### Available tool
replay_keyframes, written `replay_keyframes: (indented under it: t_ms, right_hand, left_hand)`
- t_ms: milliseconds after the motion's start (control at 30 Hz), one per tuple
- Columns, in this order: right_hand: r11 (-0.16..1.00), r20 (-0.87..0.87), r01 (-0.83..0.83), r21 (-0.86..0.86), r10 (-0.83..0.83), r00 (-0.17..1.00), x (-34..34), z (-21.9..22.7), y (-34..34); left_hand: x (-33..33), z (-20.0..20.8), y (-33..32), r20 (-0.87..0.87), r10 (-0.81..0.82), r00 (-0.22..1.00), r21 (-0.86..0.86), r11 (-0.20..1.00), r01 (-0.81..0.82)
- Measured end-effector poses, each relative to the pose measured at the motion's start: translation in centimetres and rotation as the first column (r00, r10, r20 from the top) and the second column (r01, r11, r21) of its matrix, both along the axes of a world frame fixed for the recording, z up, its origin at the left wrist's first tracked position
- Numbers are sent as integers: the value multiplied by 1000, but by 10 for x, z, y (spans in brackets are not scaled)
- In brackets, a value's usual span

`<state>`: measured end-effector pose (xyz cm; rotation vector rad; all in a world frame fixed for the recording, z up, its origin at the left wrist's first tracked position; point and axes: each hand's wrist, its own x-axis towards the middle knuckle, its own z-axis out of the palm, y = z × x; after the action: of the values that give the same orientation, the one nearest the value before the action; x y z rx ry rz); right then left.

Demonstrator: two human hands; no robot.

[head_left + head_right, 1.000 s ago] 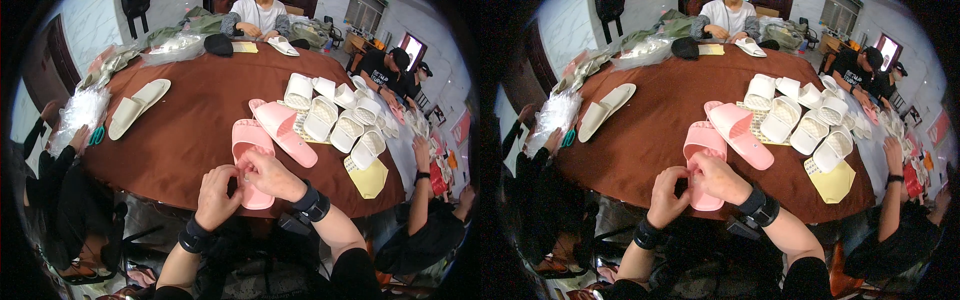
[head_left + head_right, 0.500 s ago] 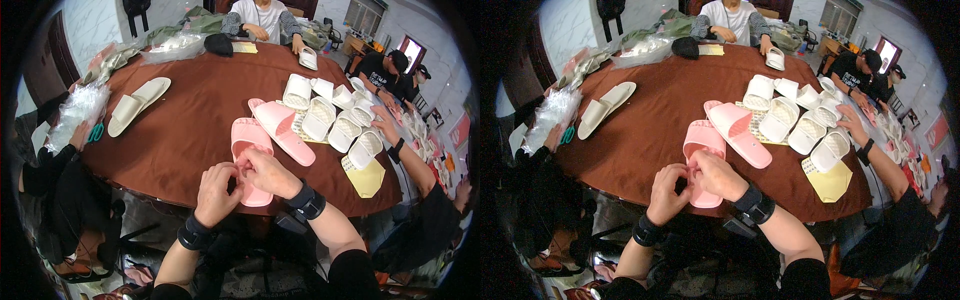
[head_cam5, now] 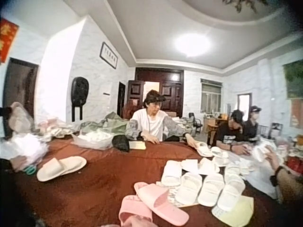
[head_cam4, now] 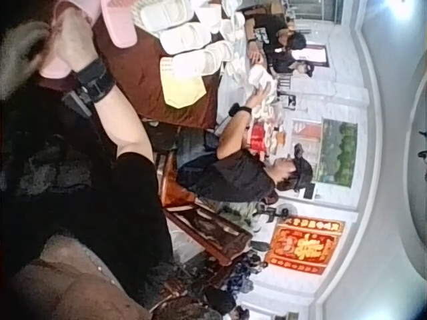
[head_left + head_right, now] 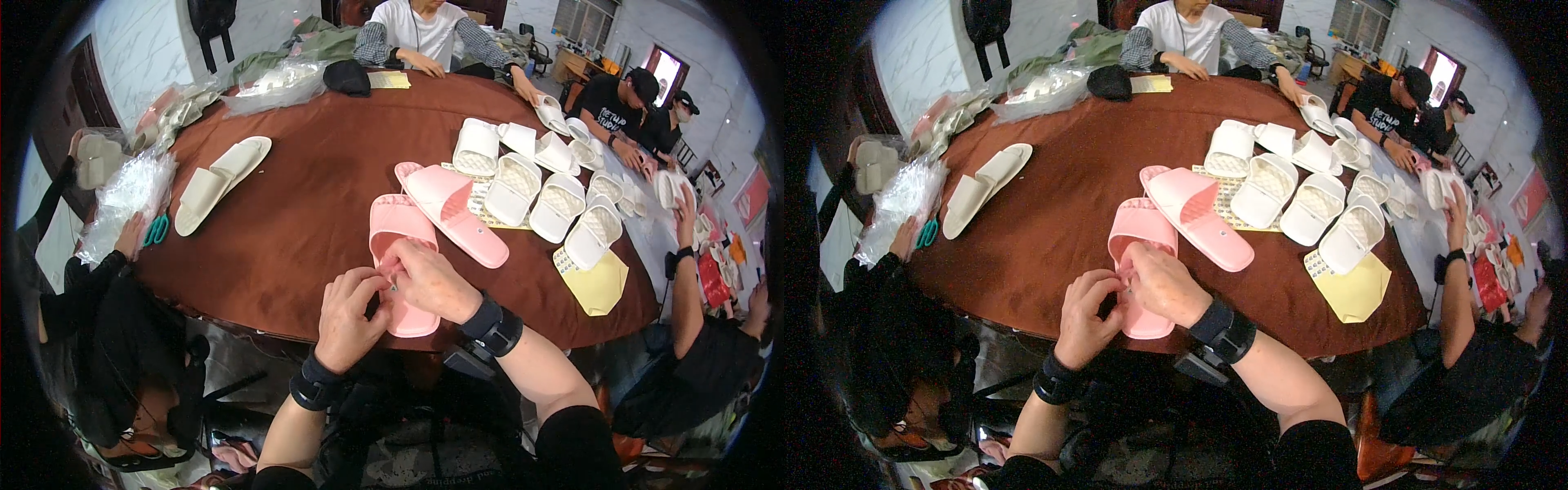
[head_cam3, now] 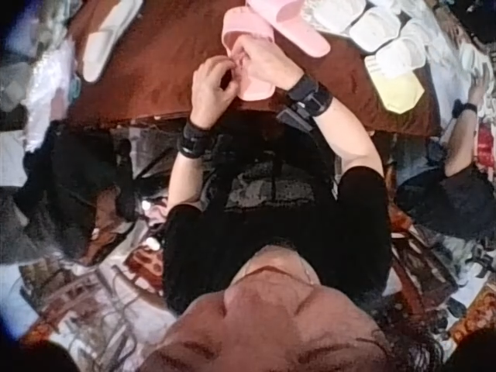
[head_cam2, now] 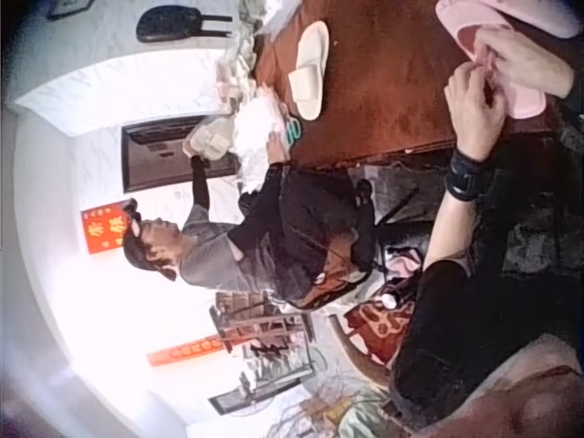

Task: Inspecting and organizing slippers at a work table in a shoe manufacturing facility.

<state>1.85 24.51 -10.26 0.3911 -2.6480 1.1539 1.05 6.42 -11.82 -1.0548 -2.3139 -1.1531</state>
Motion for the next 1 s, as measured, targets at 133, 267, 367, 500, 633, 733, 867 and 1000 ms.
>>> replay_keyframes:
  t_ms: [133,267,367,500,633,733,867,1000]
  right_hand:
    - [999,-45,33,36,-31,998,-4,-5,2]
    - [998,-80,45,40,-42,996,0,0,2]
    - [999,-62,44,30,-42,997,4,2,3]
    - [982,4,-57,-179,59,998,12,15,15]
    - [980,-138,140,-139,-159,978,33,37,55]
    - [937,-254,350,-9,-340,905,40,30,106]
    - [882,-155,454,127,-434,887,53,10,135]
    - [889,48,451,74,-455,889,52,20,128]
  left_hand:
    - [-1,-1,1,-38,-5,999,-25,1000,4]
    - [-2,-3,1,-175,-27,984,-69,998,16]
    - [2,1,4,-191,-32,981,-127,992,8]
    - [6,4,0,-163,-41,986,-139,990,18]
    - [7,3,-3,-146,-40,989,-130,991,21]
    - [3,1,-1,-177,-72,982,-149,988,46]
    - [4,12,-3,-189,-79,979,-162,986,48]
    - [0,7,-3,-180,-84,980,-174,983,52]
